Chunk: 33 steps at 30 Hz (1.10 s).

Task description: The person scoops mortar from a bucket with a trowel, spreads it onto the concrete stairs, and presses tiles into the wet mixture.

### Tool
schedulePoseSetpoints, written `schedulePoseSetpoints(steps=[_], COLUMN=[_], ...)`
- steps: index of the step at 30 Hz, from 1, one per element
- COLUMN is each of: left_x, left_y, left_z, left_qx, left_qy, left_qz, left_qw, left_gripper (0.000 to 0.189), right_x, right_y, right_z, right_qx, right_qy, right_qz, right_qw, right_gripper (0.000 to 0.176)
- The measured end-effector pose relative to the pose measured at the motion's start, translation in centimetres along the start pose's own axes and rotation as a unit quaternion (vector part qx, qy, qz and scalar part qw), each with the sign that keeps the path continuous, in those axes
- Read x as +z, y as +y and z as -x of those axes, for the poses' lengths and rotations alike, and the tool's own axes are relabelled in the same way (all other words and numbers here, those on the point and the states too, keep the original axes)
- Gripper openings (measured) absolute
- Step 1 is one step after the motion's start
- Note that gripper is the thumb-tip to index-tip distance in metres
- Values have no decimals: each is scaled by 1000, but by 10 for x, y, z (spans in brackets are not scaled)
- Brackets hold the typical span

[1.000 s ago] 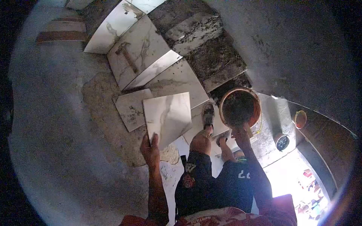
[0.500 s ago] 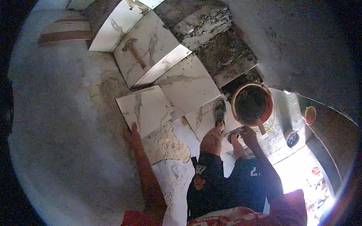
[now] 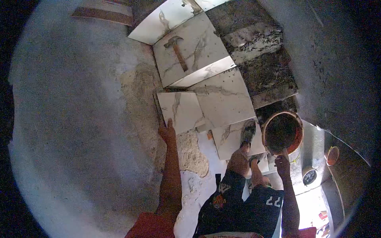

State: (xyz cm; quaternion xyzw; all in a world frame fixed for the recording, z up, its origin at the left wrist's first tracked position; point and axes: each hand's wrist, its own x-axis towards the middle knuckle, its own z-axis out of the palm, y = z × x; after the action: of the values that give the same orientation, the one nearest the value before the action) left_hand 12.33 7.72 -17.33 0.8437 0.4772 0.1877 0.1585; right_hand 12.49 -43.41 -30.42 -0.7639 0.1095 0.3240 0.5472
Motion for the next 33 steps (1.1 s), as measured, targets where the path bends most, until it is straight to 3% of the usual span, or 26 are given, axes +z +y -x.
schedulePoseSetpoints(steps=[3, 7, 9, 11, 16, 18, 21, 22, 23, 25, 26, 27, 28, 29, 30, 31, 33], left_x=[-17, -12, -10, -5, -25, -33, -31, -24, -12, -6, -23, -32, -27, -22, -20, -19, -13], left_y=[21, 10, 9, 1, 27, 21, 17, 0, -29, -17, 24, 47, 35, 10, -6, -8, -10], left_z=[1, 4, 6, 2, -5, -18, -27, -34, -41, -39, -30, -24, -23, -26, -28, -31, -26], left_qx=[-30, 32, 99, 116, 146, 132, 94, 97, 75, 58, 81, 102, 104, 163, 218, 215, 244], left_qy=[-69, -26, 18, 31, 32, -73, -106, -108, -107, -109, -119, -129, -133, -62, 7, -4, 45], left_qz=[-26, 31, -256, -282, -417, -391, -407, -407, -403, -394, -451, -507, -505, -463, -414, -411, -389], left_qw=[997, 999, 961, 952, 897, 908, 903, 902, 906, 911, 881, 846, 846, 869, 884, 886, 887], left_gripper=[44, 41, 45, 43, 38, 30, 25, 25, 24, 24, 27, 31, 31, 35, 40, 40, 47], right_x=[-2, 7, 11, 18, 26, 26, 25, 24, 24, 22, 19, 18, 17, 15, 13, 15, 9], right_y=[0, 27, 15, -9, -49, -55, -38, -41, -41, -37, -24, -23, -25, -23, 10, -14, 15], right_z=[4, -5, -2, 2, 9, 12, 9, 10, 14, 15, 15, 16, 16, 17, 11, 17, 13], right_qx=[26, -48, -69, -18, 50, 6, -28, 39, 42, 38, -15, -11, 0, 12, -83, 16, -146], right_qy=[-17, -49, -52, -69, -56, -56, -67, -53, -49, -37, -49, -46, -51, -55, -75, -43, -46], right_qz=[-20, 53, 57, 93, 11, 45, 29, 27, 27, 13, 41, 43, 44, 46, 157, 62, 186], right_qw=[999, 996, 995, 993, 997, 997, 997, 997, 998, 998, 998, 998, 998, 997, 981, 997, 971], right_gripper=[19, 20, 21, 25, 22, 22, 21, 20, 20, 20, 22, 22, 22, 22, 22, 23, 24])
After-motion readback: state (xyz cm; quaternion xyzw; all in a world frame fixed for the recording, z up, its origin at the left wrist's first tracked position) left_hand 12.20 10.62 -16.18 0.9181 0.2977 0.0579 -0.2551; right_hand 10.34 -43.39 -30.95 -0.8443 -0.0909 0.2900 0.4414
